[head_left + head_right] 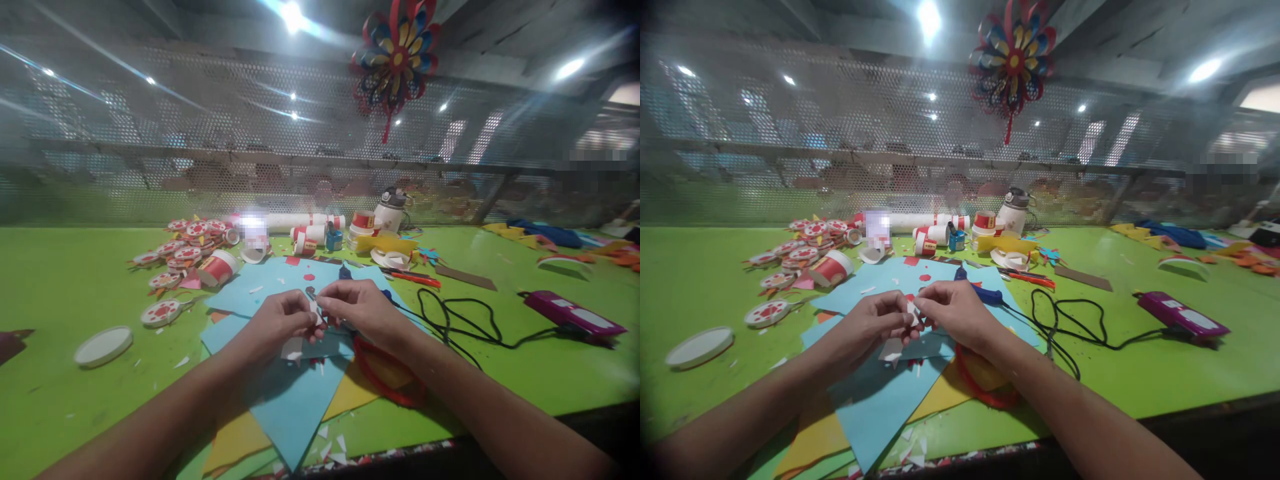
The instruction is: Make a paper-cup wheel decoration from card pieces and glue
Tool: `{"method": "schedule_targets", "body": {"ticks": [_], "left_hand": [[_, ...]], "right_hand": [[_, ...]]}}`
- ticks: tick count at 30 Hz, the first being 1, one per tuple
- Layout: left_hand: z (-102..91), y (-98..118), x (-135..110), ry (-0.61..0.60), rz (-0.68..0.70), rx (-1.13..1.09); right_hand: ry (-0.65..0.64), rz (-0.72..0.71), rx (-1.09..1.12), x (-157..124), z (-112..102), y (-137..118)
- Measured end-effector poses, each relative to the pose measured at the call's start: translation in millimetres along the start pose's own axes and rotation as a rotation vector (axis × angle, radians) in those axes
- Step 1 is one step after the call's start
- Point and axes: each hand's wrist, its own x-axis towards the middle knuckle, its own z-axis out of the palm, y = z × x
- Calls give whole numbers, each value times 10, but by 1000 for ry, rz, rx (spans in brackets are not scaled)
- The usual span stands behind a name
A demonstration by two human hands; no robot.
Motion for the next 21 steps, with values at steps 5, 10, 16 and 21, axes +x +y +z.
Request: {"method": "schedule_targets", "body": {"ticks": [5, 10, 16, 21], "left_hand": [[-22, -25, 23, 29, 31, 88], [3, -12, 15, 40, 4, 40], [15, 16, 3, 57, -24, -2], [-10, 13, 17, 88, 10, -22]], "right_hand": [[38, -18, -37, -3, 58, 23], [78, -19, -35, -1, 84, 60], [198, -9, 15, 18, 65, 55], [282, 0, 59, 13, 48, 26]]}}
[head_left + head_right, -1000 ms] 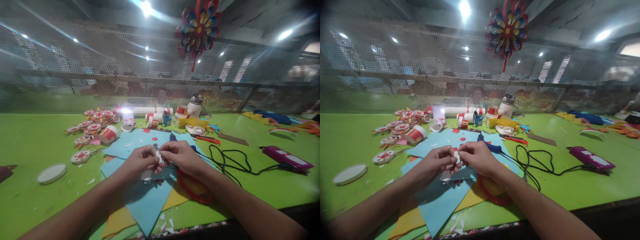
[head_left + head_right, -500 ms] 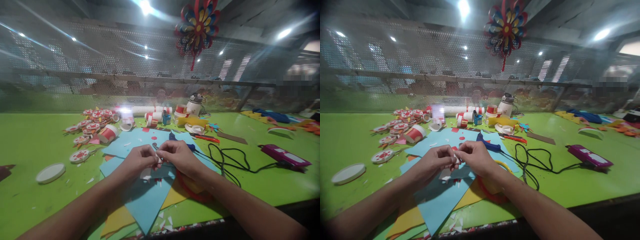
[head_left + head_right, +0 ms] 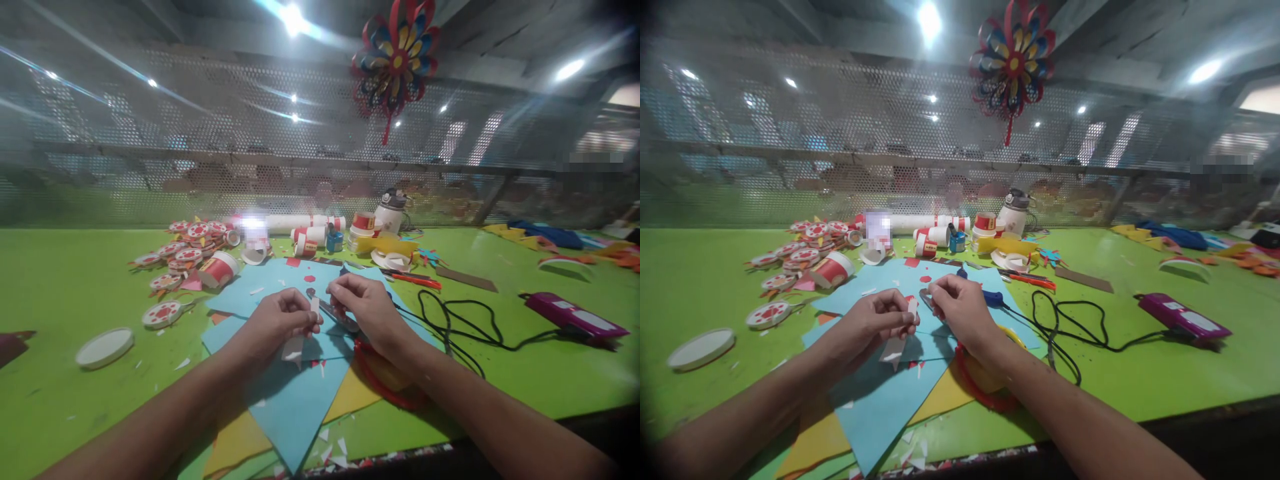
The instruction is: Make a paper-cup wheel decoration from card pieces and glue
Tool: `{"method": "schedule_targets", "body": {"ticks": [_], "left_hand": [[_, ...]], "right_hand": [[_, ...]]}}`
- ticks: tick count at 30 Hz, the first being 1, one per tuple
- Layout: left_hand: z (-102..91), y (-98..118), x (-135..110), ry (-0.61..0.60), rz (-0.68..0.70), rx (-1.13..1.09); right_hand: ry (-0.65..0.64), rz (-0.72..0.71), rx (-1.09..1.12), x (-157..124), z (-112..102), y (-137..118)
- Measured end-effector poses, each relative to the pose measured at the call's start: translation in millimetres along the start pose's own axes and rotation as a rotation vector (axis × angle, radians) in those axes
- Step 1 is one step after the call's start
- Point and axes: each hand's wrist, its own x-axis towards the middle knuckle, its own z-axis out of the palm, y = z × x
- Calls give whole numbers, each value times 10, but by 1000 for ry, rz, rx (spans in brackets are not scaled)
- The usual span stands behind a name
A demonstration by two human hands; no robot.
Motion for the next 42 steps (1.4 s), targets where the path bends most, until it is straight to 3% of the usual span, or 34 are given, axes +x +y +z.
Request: {"method": "schedule_targets", "body": {"ticks": [9, 16, 20, 30, 36, 42], "left_hand": [[2, -47, 2, -47, -48, -12], [4, -47, -12, -165, -224, -19], [22, -16, -38, -171, -271, -45], [-40, -32, -5, -149, -255, -233], [-13, 15, 6, 7, -132, 117], [11, 61, -34, -66, -41, 304]], "right_hand": [[-114, -117, -102, -16, 35, 56], [-99, -138, -221, -32, 89, 136], [-129, -169, -211, -46, 96, 129], [-116, 127, 116, -45, 88, 36], [-148, 166, 121, -38, 74, 85], [-163, 154, 95, -41, 62, 60]]}}
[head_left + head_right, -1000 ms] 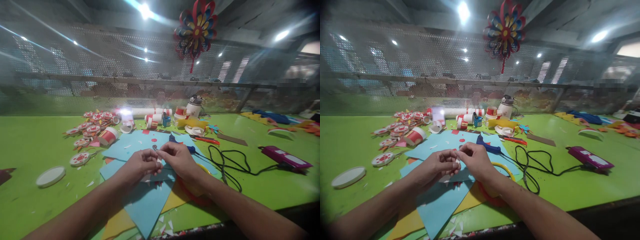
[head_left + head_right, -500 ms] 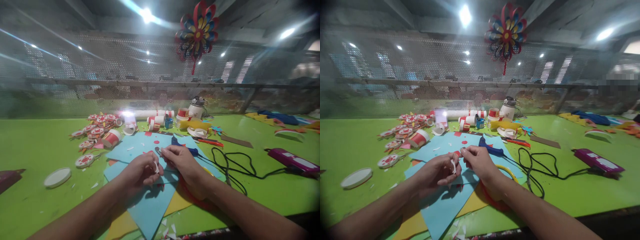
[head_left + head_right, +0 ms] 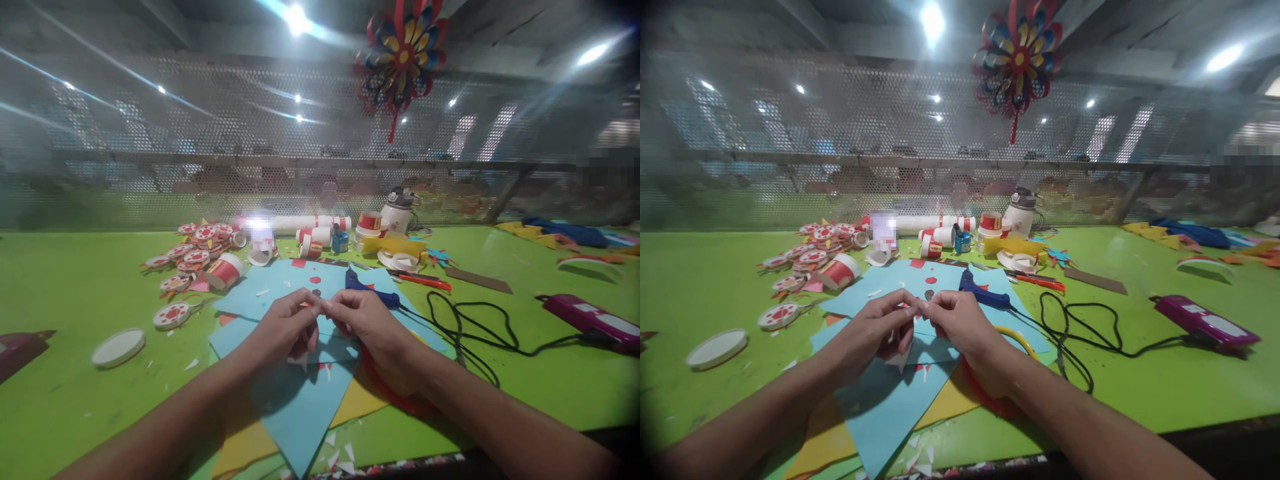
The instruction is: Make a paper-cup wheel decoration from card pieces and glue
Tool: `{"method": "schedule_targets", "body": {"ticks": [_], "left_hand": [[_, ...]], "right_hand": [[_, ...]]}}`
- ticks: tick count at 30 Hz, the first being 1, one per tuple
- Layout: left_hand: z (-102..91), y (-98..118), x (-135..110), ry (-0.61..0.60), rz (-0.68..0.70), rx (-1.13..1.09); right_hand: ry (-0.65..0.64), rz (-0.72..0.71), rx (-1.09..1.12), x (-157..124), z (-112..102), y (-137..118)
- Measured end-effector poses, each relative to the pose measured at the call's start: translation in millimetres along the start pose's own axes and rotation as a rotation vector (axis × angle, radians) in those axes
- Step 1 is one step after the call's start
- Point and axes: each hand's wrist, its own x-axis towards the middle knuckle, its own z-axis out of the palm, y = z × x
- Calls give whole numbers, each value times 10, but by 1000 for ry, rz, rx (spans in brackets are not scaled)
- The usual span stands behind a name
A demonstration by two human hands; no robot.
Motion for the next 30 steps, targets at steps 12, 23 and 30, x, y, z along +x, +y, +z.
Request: {"method": "schedule_targets", "body": {"ticks": [12, 23, 30], "left_hand": [[-48, -9, -8, -21, 127, 172], [-43, 20, -11, 5, 88, -20], [-47, 24, -16, -76, 66, -79]], "right_hand": [[-105, 2, 53, 20, -71, 65], [-148, 87, 152, 22, -87, -11], [-132, 32, 126, 26, -97, 5]]}}
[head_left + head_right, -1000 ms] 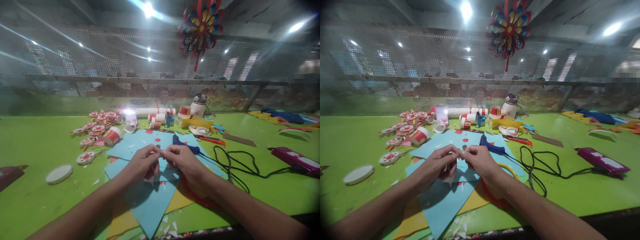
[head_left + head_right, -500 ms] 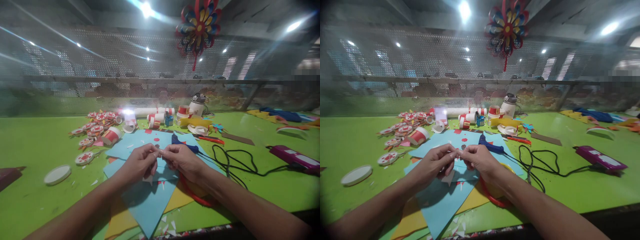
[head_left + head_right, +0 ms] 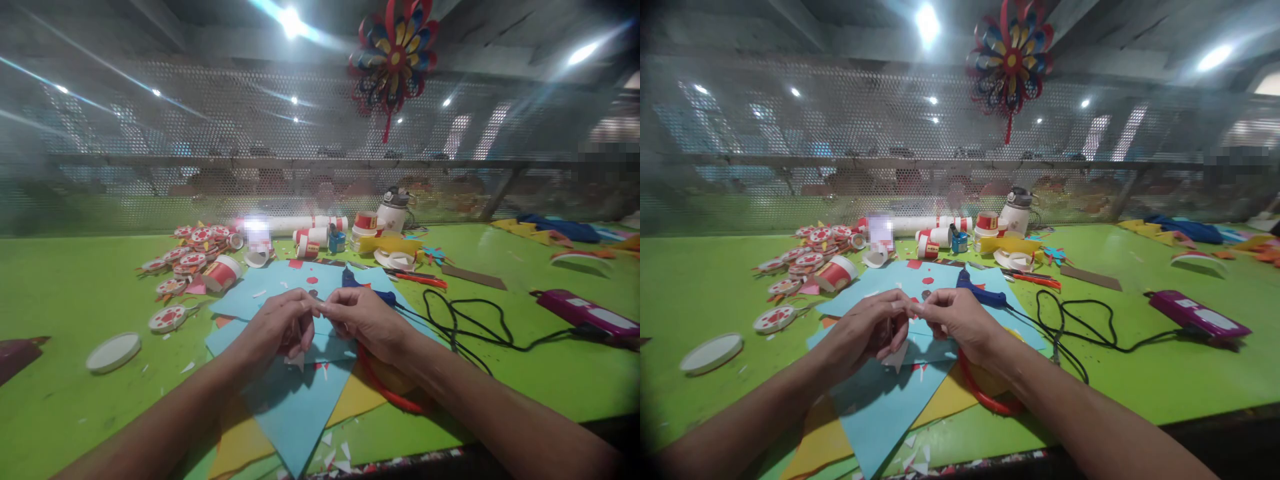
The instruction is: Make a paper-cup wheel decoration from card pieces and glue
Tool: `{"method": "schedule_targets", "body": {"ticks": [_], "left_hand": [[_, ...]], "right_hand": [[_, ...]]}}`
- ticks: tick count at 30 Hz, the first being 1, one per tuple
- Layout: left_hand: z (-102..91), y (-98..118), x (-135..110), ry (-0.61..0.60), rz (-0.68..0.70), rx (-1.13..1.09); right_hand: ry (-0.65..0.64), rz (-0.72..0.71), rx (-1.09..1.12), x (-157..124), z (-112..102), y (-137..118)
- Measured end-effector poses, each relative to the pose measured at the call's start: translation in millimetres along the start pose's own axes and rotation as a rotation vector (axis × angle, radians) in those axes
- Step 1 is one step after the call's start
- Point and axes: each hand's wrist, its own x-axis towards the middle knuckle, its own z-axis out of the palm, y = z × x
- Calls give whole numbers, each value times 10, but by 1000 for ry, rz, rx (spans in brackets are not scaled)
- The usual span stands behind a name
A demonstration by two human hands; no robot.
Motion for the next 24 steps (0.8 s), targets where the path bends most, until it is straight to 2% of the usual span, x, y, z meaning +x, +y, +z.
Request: {"method": "schedule_targets", "body": {"ticks": [12, 17, 24], "left_hand": [[-19, -10, -18, -26, 62, 157], [-1, -3, -22, 29, 65, 228], [27, -17, 10, 103, 1, 146]], "right_hand": [[4, 20, 11, -11, 4, -21], [20, 18, -6, -8, 10, -16], [30, 21, -6, -25, 20, -53]]}}
